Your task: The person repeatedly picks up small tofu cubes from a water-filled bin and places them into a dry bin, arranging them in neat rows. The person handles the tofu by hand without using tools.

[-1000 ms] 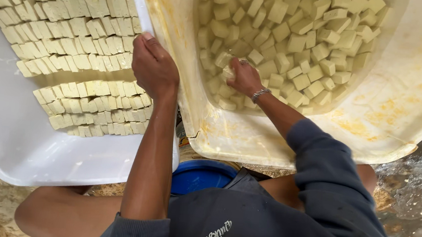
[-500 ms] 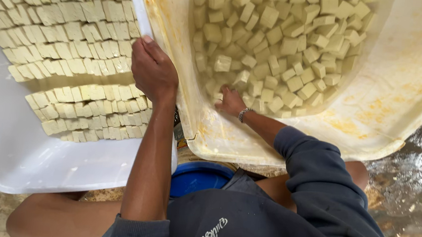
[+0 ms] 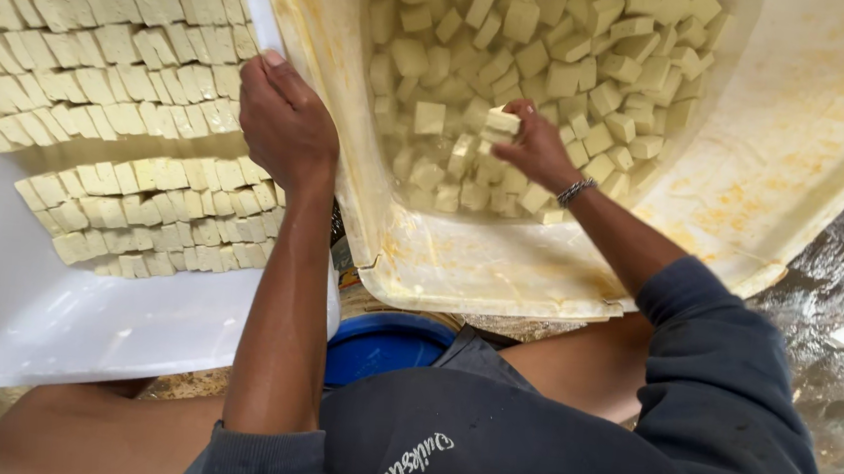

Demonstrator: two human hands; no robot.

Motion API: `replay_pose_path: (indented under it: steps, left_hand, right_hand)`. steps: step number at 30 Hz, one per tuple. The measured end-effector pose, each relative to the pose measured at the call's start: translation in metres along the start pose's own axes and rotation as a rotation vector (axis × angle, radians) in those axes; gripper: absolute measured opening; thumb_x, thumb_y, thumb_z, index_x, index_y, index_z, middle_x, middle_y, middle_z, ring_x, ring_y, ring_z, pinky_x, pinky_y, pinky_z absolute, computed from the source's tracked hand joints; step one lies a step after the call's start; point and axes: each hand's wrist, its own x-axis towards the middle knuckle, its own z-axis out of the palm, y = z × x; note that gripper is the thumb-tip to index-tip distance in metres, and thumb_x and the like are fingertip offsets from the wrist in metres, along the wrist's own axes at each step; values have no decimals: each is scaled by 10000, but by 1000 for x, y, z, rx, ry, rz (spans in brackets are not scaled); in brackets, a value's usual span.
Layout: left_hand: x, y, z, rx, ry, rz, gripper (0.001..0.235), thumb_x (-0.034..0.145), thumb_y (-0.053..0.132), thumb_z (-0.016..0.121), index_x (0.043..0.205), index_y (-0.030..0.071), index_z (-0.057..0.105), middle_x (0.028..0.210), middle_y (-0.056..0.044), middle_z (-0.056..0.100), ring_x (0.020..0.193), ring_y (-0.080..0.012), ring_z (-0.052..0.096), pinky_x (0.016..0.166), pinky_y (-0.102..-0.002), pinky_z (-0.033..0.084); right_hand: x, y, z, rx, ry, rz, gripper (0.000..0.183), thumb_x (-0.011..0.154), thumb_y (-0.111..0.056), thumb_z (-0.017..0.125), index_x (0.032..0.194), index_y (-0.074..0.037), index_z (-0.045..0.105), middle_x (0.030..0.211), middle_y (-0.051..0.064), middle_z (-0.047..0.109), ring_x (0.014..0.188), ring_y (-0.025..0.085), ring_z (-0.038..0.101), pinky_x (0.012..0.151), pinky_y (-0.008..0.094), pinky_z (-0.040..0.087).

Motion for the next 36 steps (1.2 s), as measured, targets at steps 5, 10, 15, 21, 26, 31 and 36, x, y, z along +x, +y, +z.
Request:
replay_pose_path:
  steps: [5,10,15,21,26,31,36]
  left_hand:
    - [-1,-1,1,-18,-1,35,373,1101,339,416,978,46,612,889,-156,684,825,-383,658,723,-506,483]
    - [0,-5,4,-37,6,67,365,1101,333,420,969,48,606,857,-140,675,778,-351,653,702,-478,486]
    - [1,-11,5,-55,-18,46,374,1099,334,416,944,52,606,778,-100,652,698,-290,650,651,-439,474]
    - [3,-14,9,-77,-17,86,380,1125,323,410,943,46,594,747,-72,608,670,-237,600,633,-410,457]
    - [1,-16,11,-93,-15,129,380,1143,313,409,935,42,576,742,-65,582,670,-227,572,645,-405,447]
    - [1,-20,12,-112,-18,120,360,1131,304,426,932,44,577,732,-60,573,661,-222,554,650,-397,444]
    - [5,-8,8,-116,-5,123,366,1140,305,422,925,45,565,738,-67,571,674,-217,554,647,-396,443]
  right_hand:
    - [-21,10,5,-312,-34,-157,556,808,-158,837,1273,-58,547,1072,172,712,961,300,698,854,432,544]
    - [-23,38,28,-152,-97,-128,588,795,-167,825,1299,-65,540,1095,151,687,1017,307,678,876,434,537]
    - [-16,49,-6,-23,-143,-47,620,824,-227,751,1363,-86,478,1091,145,647,940,304,686,808,429,583]
    - [-35,81,-51,-441,-137,-162,606,816,-213,775,1327,-25,509,1073,208,657,949,356,652,849,460,525]
    - [-51,109,-26,-431,-37,-114,594,826,-251,784,1318,-50,518,1088,228,659,985,374,651,877,476,527]
    - [-57,128,7,-489,14,-11,601,860,-237,755,1370,-90,473,1225,294,563,986,456,638,853,525,549]
    - [-62,132,17,-588,41,-249,824,777,-228,778,1449,-28,346,1204,360,531,1057,570,580,799,556,560]
